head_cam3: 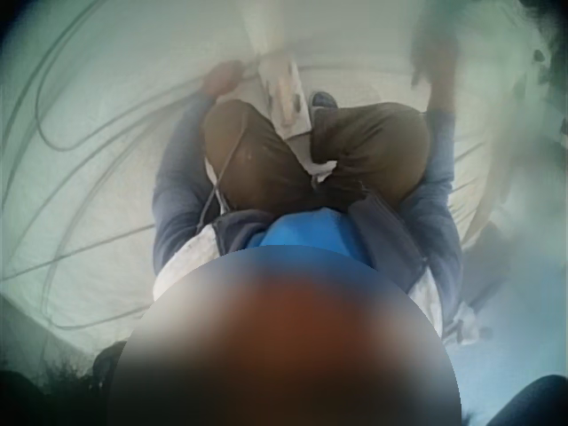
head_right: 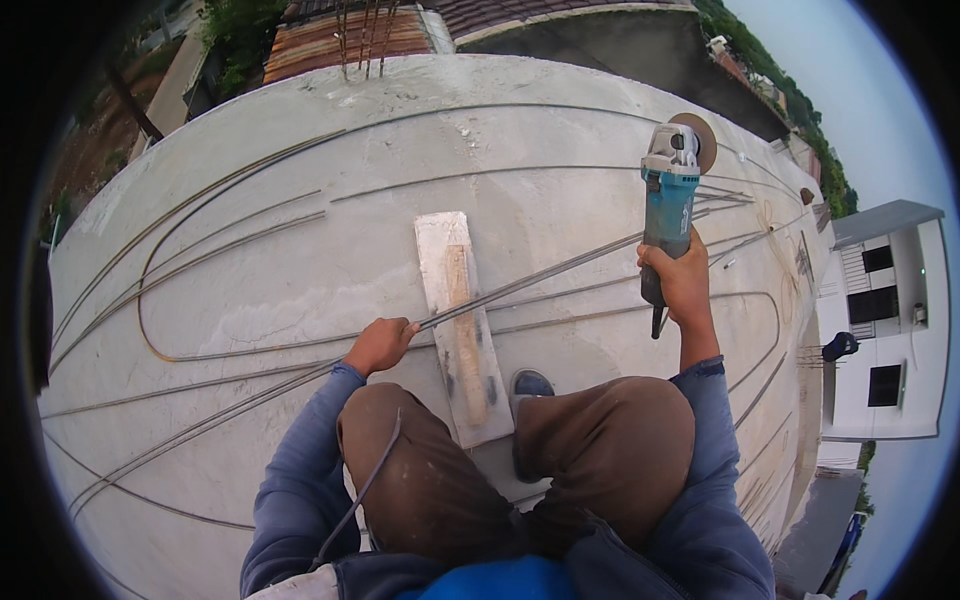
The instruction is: The person measures and marks metal rods with a marker, then uses an angle grinder to cut them to size on a rooftop. The person handles the rods and grinder repeatedly to produce cut pieces.
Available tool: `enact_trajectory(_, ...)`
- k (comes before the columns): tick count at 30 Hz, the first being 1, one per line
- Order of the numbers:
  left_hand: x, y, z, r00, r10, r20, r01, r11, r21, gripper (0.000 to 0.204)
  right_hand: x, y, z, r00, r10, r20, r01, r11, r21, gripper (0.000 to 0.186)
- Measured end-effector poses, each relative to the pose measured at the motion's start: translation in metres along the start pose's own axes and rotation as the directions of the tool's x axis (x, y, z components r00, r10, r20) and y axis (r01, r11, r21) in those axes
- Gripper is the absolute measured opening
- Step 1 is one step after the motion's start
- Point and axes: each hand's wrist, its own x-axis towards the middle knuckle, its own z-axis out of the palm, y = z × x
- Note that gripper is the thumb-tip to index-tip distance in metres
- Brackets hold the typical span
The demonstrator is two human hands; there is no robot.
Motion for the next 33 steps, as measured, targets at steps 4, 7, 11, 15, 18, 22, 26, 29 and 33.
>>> enact_trajectory(4, 0.002, 0.009, -0.012, 0.999, 0.043, 0.010, -0.043, 0.999, 0.005, 0.053, 0.008, 0.007, -0.003, 1.000, 0.007, 0.002, -0.008, 0.999, 0.031, 0.033)
enact_trajectory(7, 0.014, -0.011, -0.008, 0.996, 0.042, 0.079, -0.041, 0.999, -0.019, 0.053, 0.014, 0.003, 0.003, 0.999, -0.004, -0.033, 0.005, 0.999, 0.047, 0.032)
enact_trajectory(11, 0.034, -0.013, -0.011, 0.981, 0.009, 0.193, -0.022, 0.998, 0.062, 0.056, 0.026, 0.003, 0.006, 0.999, 0.022, -0.045, -0.017, 0.994, 0.103, 0.035)
enact_trajectory(15, 0.079, 0.021, -0.021, 0.994, 0.106, -0.031, -0.100, 0.983, 0.157, 0.063, 0.033, 0.017, 0.004, 0.999, 0.009, -0.048, -0.002, 0.989, 0.145, 0.033)
enact_trajectory(18, 0.131, 0.076, -0.011, 0.995, 0.024, -0.099, -0.013, 0.993, 0.115, 0.090, 0.037, 0.021, 0.004, 0.998, 0.025, -0.055, -0.018, 0.992, 0.124, 0.033)
enact_trajectory(22, 0.177, 0.092, 0.020, 0.991, -0.004, -0.131, 0.019, 0.993, 0.115, 0.091, 0.037, 0.031, 0.002, 0.997, 0.064, -0.052, -0.057, 0.989, 0.138, 0.036)
enact_trajectory(26, 0.181, 0.086, 0.035, 0.981, -0.091, -0.169, 0.101, 0.994, 0.048, 0.088, 0.031, 0.041, -0.011, 0.990, 0.116, -0.085, -0.105, 0.986, 0.130, 0.038)
enact_trajectory(29, 0.183, 0.076, 0.028, 0.943, -0.187, -0.275, 0.192, 0.981, -0.007, 0.085, 0.027, 0.047, -0.020, 0.987, 0.129, -0.097, -0.119, 0.988, 0.103, 0.039)
enact_trajectory(33, 0.176, 0.055, 0.014, 0.880, -0.299, -0.370, 0.305, 0.951, -0.042, 0.082, 0.017, 0.049, -0.019, 0.984, 0.150, -0.093, -0.146, 0.988, 0.052, 0.037)
